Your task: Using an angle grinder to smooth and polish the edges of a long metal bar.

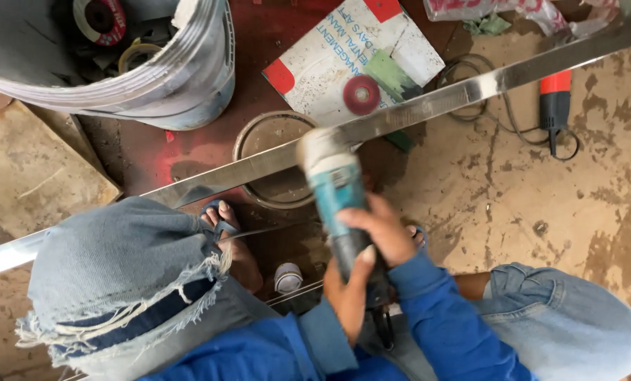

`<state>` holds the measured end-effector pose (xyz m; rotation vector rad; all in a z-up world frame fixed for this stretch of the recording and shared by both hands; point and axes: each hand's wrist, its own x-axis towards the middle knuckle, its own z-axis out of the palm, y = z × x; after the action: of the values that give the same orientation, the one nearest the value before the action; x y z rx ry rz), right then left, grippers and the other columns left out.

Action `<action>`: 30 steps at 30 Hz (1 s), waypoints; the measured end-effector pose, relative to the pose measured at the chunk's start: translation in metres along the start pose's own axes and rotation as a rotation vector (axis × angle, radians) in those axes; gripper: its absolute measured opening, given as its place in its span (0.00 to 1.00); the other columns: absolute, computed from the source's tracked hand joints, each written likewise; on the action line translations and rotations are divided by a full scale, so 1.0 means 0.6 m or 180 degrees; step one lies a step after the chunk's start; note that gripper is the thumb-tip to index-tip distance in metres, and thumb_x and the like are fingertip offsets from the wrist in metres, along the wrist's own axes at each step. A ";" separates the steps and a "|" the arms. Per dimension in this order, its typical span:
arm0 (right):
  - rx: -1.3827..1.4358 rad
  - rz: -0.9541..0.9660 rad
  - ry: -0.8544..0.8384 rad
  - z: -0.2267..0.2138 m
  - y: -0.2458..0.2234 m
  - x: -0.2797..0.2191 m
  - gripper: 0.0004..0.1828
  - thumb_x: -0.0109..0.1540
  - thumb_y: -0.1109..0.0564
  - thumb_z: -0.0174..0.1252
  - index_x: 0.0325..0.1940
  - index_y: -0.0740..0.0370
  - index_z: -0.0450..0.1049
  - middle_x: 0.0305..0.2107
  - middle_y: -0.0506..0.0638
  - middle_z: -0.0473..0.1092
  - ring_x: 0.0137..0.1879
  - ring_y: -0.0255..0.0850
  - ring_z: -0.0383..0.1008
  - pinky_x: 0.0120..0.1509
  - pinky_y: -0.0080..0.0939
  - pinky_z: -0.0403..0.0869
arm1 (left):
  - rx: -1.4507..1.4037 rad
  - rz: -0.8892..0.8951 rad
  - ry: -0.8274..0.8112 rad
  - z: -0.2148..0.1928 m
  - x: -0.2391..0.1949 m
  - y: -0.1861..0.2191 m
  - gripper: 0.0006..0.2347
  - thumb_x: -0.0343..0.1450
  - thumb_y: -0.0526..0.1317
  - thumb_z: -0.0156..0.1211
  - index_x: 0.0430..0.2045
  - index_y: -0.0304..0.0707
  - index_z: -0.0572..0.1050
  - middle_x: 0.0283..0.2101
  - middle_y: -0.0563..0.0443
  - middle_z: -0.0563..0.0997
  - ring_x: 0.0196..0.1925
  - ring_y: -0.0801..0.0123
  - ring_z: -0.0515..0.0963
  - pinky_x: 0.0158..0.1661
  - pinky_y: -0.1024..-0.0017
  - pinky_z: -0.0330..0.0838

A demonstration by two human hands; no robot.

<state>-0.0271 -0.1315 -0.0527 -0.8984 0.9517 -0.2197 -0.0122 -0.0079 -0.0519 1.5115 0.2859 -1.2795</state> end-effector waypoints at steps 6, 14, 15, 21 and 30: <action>0.0198 -0.0150 0.0743 -0.043 -0.034 -0.023 0.23 0.56 0.50 0.61 0.46 0.72 0.75 0.31 0.67 0.77 0.31 0.56 0.79 0.38 0.52 0.81 | 0.0893 -0.0043 -0.0796 0.031 0.005 0.070 0.27 0.61 0.59 0.61 0.49 0.45 0.80 0.44 0.49 0.86 0.46 0.65 0.85 0.46 0.69 0.81; -0.0912 -0.0202 -0.0109 -0.002 0.025 0.024 0.25 0.51 0.49 0.66 0.51 0.59 0.77 0.40 0.49 0.78 0.42 0.37 0.75 0.51 0.36 0.75 | 0.0192 -0.0119 0.0186 -0.020 -0.009 0.000 0.22 0.66 0.52 0.59 0.49 0.39 0.80 0.41 0.45 0.86 0.41 0.68 0.83 0.43 0.70 0.80; -0.0670 -0.0059 -0.0266 0.008 0.024 0.020 0.25 0.52 0.50 0.66 0.51 0.62 0.77 0.40 0.52 0.78 0.43 0.40 0.77 0.50 0.39 0.76 | 0.0267 0.0029 0.0124 -0.027 -0.014 0.003 0.25 0.66 0.54 0.57 0.53 0.41 0.79 0.48 0.46 0.85 0.50 0.67 0.82 0.51 0.70 0.77; 0.0055 -0.0214 0.0300 -0.029 0.012 -0.012 0.20 0.54 0.52 0.64 0.45 0.69 0.76 0.32 0.61 0.77 0.32 0.49 0.78 0.38 0.47 0.79 | 0.0243 -0.0004 -0.0517 0.001 -0.005 0.026 0.21 0.65 0.52 0.62 0.46 0.38 0.79 0.32 0.43 0.82 0.28 0.64 0.82 0.28 0.66 0.81; -0.0139 0.0021 -0.0269 0.012 0.019 0.017 0.24 0.54 0.53 0.65 0.51 0.66 0.74 0.34 0.61 0.77 0.34 0.50 0.78 0.42 0.47 0.79 | 0.0140 -0.0026 0.0067 -0.023 -0.006 0.001 0.22 0.65 0.52 0.61 0.50 0.41 0.80 0.39 0.46 0.84 0.39 0.68 0.82 0.42 0.71 0.79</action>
<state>-0.0178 -0.1257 -0.0657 -0.9376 0.8837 -0.1547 -0.0054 0.0049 -0.0510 1.5635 0.2795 -1.2843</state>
